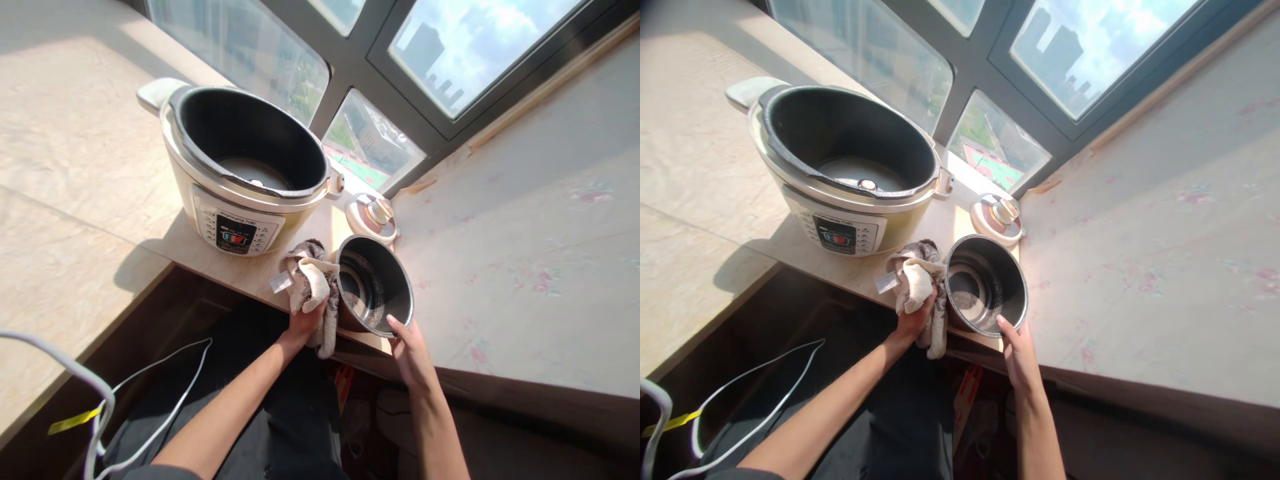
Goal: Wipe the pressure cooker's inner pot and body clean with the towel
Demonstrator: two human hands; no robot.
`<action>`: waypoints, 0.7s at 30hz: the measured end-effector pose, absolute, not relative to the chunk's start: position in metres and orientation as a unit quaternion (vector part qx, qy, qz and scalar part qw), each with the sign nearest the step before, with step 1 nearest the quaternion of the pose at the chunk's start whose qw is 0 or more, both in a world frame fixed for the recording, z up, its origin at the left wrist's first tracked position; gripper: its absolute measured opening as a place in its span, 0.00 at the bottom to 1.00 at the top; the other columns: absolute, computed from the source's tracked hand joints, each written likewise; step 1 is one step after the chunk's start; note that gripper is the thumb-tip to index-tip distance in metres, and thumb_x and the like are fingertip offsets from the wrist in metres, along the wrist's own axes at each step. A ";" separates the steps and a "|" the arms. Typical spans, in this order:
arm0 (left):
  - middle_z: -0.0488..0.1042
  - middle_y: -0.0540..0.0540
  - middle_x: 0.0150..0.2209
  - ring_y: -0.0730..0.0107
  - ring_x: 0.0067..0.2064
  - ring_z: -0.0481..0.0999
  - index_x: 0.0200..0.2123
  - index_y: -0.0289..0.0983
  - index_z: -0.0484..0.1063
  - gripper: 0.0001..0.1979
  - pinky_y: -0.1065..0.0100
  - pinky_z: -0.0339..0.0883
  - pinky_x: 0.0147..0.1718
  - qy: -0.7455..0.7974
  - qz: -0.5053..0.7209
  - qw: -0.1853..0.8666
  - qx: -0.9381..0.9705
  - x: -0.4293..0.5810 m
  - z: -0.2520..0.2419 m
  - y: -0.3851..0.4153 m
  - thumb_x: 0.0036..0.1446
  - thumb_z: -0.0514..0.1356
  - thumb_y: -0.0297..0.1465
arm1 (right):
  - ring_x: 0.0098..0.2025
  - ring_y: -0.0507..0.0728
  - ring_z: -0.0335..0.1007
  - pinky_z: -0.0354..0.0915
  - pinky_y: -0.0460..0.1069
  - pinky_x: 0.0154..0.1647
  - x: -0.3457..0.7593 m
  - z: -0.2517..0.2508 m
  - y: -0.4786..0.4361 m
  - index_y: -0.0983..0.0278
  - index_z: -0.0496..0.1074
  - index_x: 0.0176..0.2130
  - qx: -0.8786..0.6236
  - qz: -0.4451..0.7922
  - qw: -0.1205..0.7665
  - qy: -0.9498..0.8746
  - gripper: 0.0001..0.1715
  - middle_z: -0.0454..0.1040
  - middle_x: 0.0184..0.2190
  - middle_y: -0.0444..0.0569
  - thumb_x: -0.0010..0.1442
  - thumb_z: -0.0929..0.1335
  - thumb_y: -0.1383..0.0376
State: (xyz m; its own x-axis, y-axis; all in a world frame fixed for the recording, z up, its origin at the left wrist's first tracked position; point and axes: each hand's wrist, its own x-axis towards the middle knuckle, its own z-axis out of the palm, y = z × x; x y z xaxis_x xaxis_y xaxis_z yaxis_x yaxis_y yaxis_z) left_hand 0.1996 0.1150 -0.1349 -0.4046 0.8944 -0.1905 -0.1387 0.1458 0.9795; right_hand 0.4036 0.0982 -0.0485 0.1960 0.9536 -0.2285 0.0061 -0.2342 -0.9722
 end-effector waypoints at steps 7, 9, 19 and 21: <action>0.81 0.36 0.43 0.38 0.63 0.69 0.30 0.42 0.75 0.11 0.44 0.49 0.67 0.585 0.548 0.479 0.358 0.198 -0.127 0.108 0.46 0.62 0.42 | 0.26 0.49 0.64 0.64 0.41 0.22 0.394 -0.051 0.108 0.59 0.72 0.38 -0.653 0.444 0.511 -0.340 0.27 0.72 0.26 0.39 0.35 0.72 0.73; 0.81 0.35 0.39 0.36 0.60 0.71 0.24 0.43 0.70 0.10 0.43 0.52 0.66 0.585 0.541 0.485 0.361 0.194 -0.125 0.105 0.45 0.64 0.42 | 0.24 0.49 0.61 0.61 0.41 0.20 0.401 -0.044 0.107 0.60 0.72 0.35 -0.660 0.439 0.497 -0.353 0.23 0.69 0.23 0.39 0.34 0.72 0.73; 0.78 0.44 0.30 0.52 0.44 0.79 0.25 0.43 0.72 0.08 0.57 0.71 0.51 0.489 0.540 0.545 0.415 0.163 -0.101 0.104 0.42 0.66 0.39 | 0.19 0.49 0.59 0.57 0.42 0.16 0.441 -0.008 0.103 0.61 0.75 0.32 -0.673 0.471 0.442 -0.361 0.25 0.68 0.19 0.40 0.28 0.69 0.73; 0.77 0.43 0.30 0.53 0.41 0.77 0.22 0.43 0.71 0.08 0.59 0.72 0.48 0.478 0.544 0.546 0.422 0.157 -0.092 0.109 0.40 0.66 0.37 | 0.17 0.49 0.56 0.55 0.42 0.14 0.441 -0.005 0.109 0.62 0.74 0.30 -0.666 0.482 0.441 -0.360 0.24 0.66 0.18 0.39 0.27 0.66 0.74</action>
